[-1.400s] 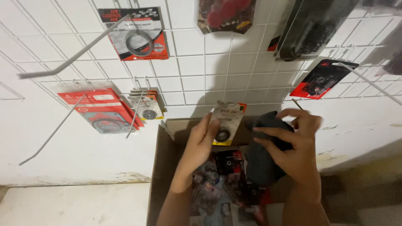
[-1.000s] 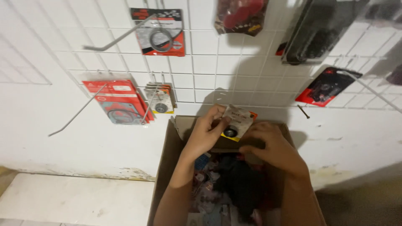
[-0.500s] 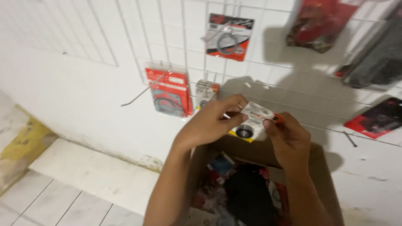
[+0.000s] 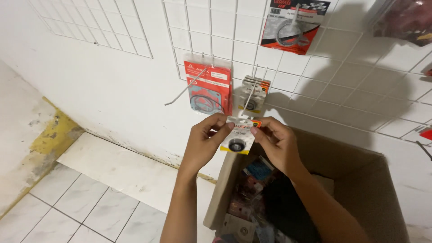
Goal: The recorder wipes small packaged automotive parts with a cloth and organizes them by hanging them on a wire rack.
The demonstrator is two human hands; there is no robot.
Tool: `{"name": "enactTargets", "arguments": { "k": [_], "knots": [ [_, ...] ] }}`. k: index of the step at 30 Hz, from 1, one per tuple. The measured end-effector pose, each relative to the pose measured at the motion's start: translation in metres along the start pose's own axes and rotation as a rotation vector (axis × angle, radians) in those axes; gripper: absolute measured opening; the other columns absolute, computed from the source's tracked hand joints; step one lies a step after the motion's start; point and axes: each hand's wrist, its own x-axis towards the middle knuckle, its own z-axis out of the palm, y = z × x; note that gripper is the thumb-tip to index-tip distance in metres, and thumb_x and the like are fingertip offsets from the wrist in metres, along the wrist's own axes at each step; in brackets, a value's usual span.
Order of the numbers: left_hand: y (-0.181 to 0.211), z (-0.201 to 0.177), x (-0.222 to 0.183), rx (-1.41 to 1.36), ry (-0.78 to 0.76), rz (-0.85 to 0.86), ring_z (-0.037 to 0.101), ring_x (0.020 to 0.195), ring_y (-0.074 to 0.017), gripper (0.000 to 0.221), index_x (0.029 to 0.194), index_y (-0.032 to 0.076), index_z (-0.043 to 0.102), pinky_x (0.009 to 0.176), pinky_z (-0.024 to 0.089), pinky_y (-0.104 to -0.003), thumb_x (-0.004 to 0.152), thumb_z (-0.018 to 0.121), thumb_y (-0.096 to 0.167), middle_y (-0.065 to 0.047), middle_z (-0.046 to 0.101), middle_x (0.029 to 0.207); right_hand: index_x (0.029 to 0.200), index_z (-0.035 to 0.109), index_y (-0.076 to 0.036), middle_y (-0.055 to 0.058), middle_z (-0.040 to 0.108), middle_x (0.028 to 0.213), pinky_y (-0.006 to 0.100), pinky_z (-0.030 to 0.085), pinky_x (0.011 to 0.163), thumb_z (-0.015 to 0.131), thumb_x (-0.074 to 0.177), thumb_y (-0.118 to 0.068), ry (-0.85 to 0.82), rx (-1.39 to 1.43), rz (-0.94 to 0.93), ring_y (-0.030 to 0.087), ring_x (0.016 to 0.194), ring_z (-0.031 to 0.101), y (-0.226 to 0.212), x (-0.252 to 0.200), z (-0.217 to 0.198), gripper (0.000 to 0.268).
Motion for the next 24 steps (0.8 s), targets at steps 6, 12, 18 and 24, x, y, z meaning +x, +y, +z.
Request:
{"name": "enactTargets", "arguments": {
  "k": [6,12,18,24],
  "knots": [
    [-0.019,0.010,0.016,-0.122,0.053,-0.061,0.062,0.073,-0.0149,0.012,0.099,0.009,0.076,0.068,0.055,-0.029,0.091,0.077,0.018,-0.004,0.061,0.073,0.108,0.073,0.001,0.010,0.068,0.075,0.032,0.056,0.074,0.072,0.097,-0.008,0.049,0.001,0.062,0.013,0.072,0.061,0.003,0.008,0.013,0.015],
    [-0.027,0.017,0.030,-0.138,0.032,-0.091,0.061,0.079,-0.0148,0.015,0.104,0.009,0.078,0.070,0.053,-0.027,0.092,0.074,0.018,-0.004,0.061,0.077,0.106,0.075,-0.001,0.010,0.069,0.077,0.034,0.056,0.077,0.073,0.098,-0.011,0.087,0.002,0.092,0.014,0.075,0.062,0.013,0.018,0.008,0.013],
    [-0.034,0.025,0.050,-0.115,0.042,-0.083,0.062,0.080,-0.0172,0.016,0.104,0.010,0.077,0.070,0.053,-0.028,0.093,0.073,0.020,-0.006,0.061,0.078,0.103,0.074,-0.001,0.010,0.072,0.079,0.034,0.055,0.079,0.076,0.096,-0.013,0.117,-0.075,0.092,0.013,0.078,0.061,0.035,0.032,0.002,0.014],
    [-0.050,0.038,0.078,-0.120,0.081,-0.077,0.061,0.077,-0.0181,0.016,0.102,0.008,0.075,0.069,0.052,-0.030,0.091,0.075,0.019,-0.008,0.062,0.076,0.104,0.075,-0.003,0.011,0.073,0.080,0.037,0.057,0.079,0.075,0.098,-0.017,0.169,-0.102,0.118,0.016,0.077,0.063,0.035,0.053,-0.002,0.016]
  ]
}}
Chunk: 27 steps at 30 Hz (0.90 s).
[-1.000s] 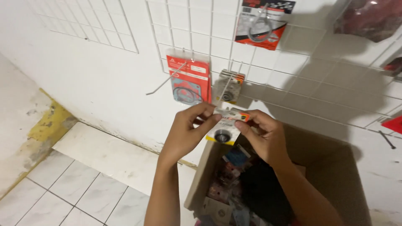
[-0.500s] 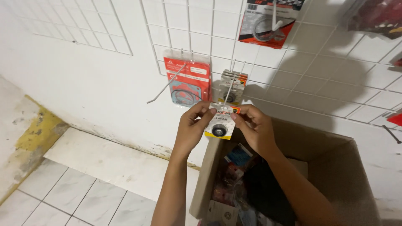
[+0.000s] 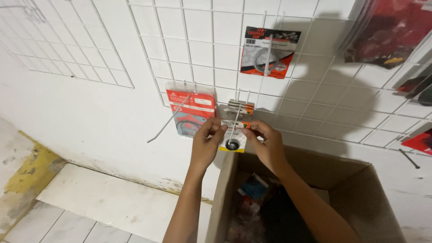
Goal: The recorder wipes small packaged automotive parts with a cloth and organizes them by hanging them on a wire rack.
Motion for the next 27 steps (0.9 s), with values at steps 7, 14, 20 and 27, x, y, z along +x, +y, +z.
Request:
{"name": "enactTargets", "arguments": {
  "k": [7,14,20,27],
  "knots": [
    [-0.004,0.013,0.020,0.035,0.023,0.048,0.063,0.075,-0.0192,0.014,0.099,0.008,0.072,0.067,0.054,-0.032,0.091,0.075,0.019,-0.009,0.064,0.074,0.110,0.075,-0.001,0.017,0.075,0.085,0.041,0.056,0.081,0.075,0.097,-0.014,0.069,-0.127,-0.026,0.021,0.081,0.068,0.017,0.017,-0.001,0.018],
    [-0.007,0.021,0.033,0.067,0.051,0.021,0.064,0.082,-0.0203,0.017,0.101,0.009,0.072,0.071,0.054,-0.031,0.090,0.076,0.021,-0.010,0.067,0.083,0.119,0.070,-0.008,0.014,0.075,0.082,0.040,0.057,0.077,0.076,0.096,-0.018,0.108,-0.169,-0.115,0.025,0.074,0.070,0.030,0.023,-0.001,0.025],
    [-0.009,0.020,0.040,0.050,0.052,0.021,0.065,0.086,-0.0193,0.014,0.102,0.010,0.072,0.074,0.055,-0.031,0.091,0.076,0.019,-0.008,0.066,0.086,0.113,0.070,-0.009,0.013,0.075,0.082,0.041,0.056,0.076,0.076,0.095,-0.019,0.126,-0.223,-0.126,0.027,0.072,0.070,0.042,0.028,0.002,0.021],
    [-0.010,0.022,0.036,0.083,0.034,0.018,0.069,0.094,-0.0341,0.023,0.106,0.006,0.069,0.084,0.057,-0.044,0.092,0.074,0.024,-0.019,0.070,0.093,0.111,0.067,-0.010,0.012,0.076,0.083,0.039,0.055,0.075,0.075,0.097,-0.022,0.143,-0.231,-0.116,0.027,0.071,0.069,0.053,0.028,0.005,0.021]
  ]
}}
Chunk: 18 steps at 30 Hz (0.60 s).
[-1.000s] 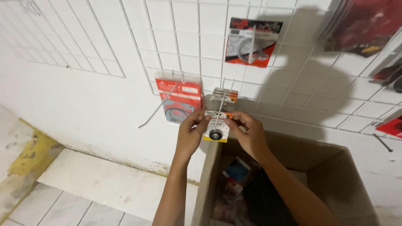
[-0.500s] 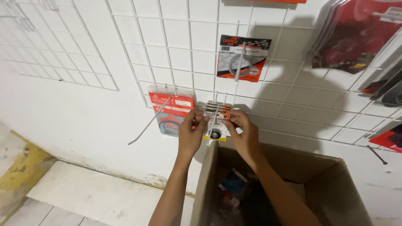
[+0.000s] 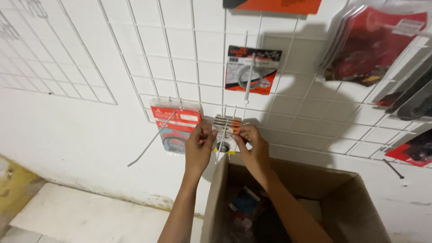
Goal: The recorder wipes small packaged automotive parts with a cloth and organizes them by hanging them on a wire rack.
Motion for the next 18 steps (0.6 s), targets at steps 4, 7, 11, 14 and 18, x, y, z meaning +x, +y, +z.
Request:
{"name": "enactTargets", "arguments": {
  "k": [4,7,11,14,18],
  "knots": [
    [0.011,-0.004,-0.003,0.039,-0.012,0.003,0.072,0.099,-0.0362,0.023,0.107,0.006,0.067,0.088,0.057,-0.047,0.092,0.074,0.023,-0.019,0.071,0.097,0.112,0.066,-0.010,0.013,0.076,0.087,0.040,0.054,0.078,0.077,0.095,-0.024,-0.006,-0.032,0.008,0.027,0.075,0.069,-0.005,-0.001,-0.003,0.025],
    [0.009,-0.006,0.000,0.061,-0.002,0.005,0.073,0.094,-0.0320,0.019,0.103,0.008,0.068,0.084,0.059,-0.045,0.092,0.074,0.022,-0.015,0.070,0.093,0.112,0.065,-0.008,0.014,0.076,0.085,0.040,0.056,0.074,0.072,0.099,-0.022,-0.016,-0.015,-0.013,0.029,0.071,0.070,-0.007,0.000,-0.006,0.020],
    [-0.005,-0.008,0.003,0.076,0.002,0.038,0.073,0.095,-0.0378,0.023,0.105,0.009,0.067,0.084,0.059,-0.048,0.094,0.073,0.028,-0.017,0.071,0.093,0.113,0.062,-0.006,0.015,0.074,0.083,0.041,0.057,0.073,0.068,0.101,-0.019,-0.034,-0.010,-0.031,0.031,0.072,0.071,-0.005,-0.003,-0.006,0.018],
    [-0.003,-0.005,-0.005,0.064,0.015,0.047,0.072,0.091,-0.0356,0.024,0.105,0.008,0.068,0.081,0.060,-0.046,0.094,0.073,0.029,-0.017,0.071,0.092,0.113,0.061,-0.005,0.015,0.071,0.081,0.041,0.057,0.073,0.061,0.106,-0.016,-0.046,0.002,-0.045,0.031,0.071,0.071,-0.010,-0.008,-0.006,0.014],
    [-0.001,-0.004,-0.004,0.027,0.027,0.083,0.071,0.085,-0.0317,0.017,0.106,0.008,0.068,0.074,0.061,-0.042,0.096,0.072,0.020,-0.016,0.069,0.091,0.114,0.060,-0.006,0.015,0.069,0.078,0.043,0.057,0.073,0.057,0.108,-0.016,-0.048,-0.005,-0.077,0.032,0.070,0.070,-0.014,-0.004,-0.005,0.012]
  ]
}}
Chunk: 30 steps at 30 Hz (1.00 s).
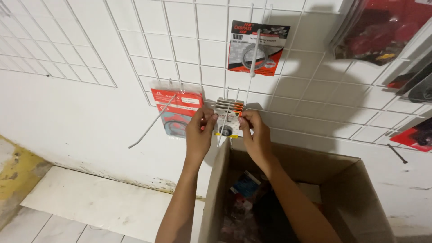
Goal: The recorder wipes small packaged automotive parts with a cloth and organizes them by hanging them on a wire rack.
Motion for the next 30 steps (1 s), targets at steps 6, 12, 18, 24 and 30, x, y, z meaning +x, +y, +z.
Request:
{"name": "enactTargets", "arguments": {
  "k": [6,12,18,24,30],
  "knots": [
    [-0.007,0.000,0.004,-0.032,0.007,0.006,0.068,0.081,-0.0267,0.016,0.107,0.008,0.068,0.072,0.061,-0.038,0.095,0.073,0.019,-0.013,0.066,0.088,0.112,0.060,-0.006,0.014,0.068,0.076,0.043,0.057,0.072,0.058,0.108,-0.016,0.008,0.043,0.007,0.029,0.069,0.069,0.007,0.000,0.002,0.011],
    [0.005,-0.004,0.002,0.074,0.039,0.025,0.069,0.097,-0.0269,0.023,0.096,0.010,0.070,0.078,0.061,-0.041,0.089,0.081,0.029,-0.010,0.063,0.098,0.115,0.054,-0.007,0.010,0.068,0.076,0.040,0.054,0.069,0.047,0.111,-0.021,0.025,0.094,0.080,0.026,0.067,0.068,0.021,-0.002,0.002,0.017],
    [0.010,-0.002,-0.002,-0.006,0.025,-0.004,0.065,0.107,-0.0333,0.027,0.102,0.007,0.067,0.092,0.057,-0.048,0.092,0.077,0.029,-0.014,0.058,0.107,0.117,0.052,-0.006,0.013,0.068,0.077,0.042,0.053,0.067,0.049,0.111,-0.020,-0.023,0.074,0.090,0.028,0.065,0.067,0.031,-0.005,0.002,0.016],
    [0.014,-0.003,-0.017,-0.075,0.006,0.015,0.062,0.111,-0.0398,0.026,0.109,0.003,0.061,0.097,0.052,-0.056,0.096,0.070,0.024,-0.019,0.057,0.113,0.118,0.053,-0.007,0.014,0.073,0.081,0.042,0.053,0.066,0.048,0.110,-0.020,-0.075,0.045,0.095,0.032,0.067,0.069,0.021,-0.008,-0.010,0.016],
    [-0.001,-0.031,-0.066,0.024,-0.046,-0.035,0.063,0.109,-0.0408,0.019,0.103,0.004,0.060,0.095,0.052,-0.057,0.099,0.067,0.021,-0.017,0.057,0.106,0.107,0.061,-0.011,0.007,0.071,0.074,0.034,0.053,0.064,0.059,0.107,-0.020,-0.163,-0.031,0.123,0.022,0.065,0.066,0.012,-0.015,-0.083,0.010]
  ]
}}
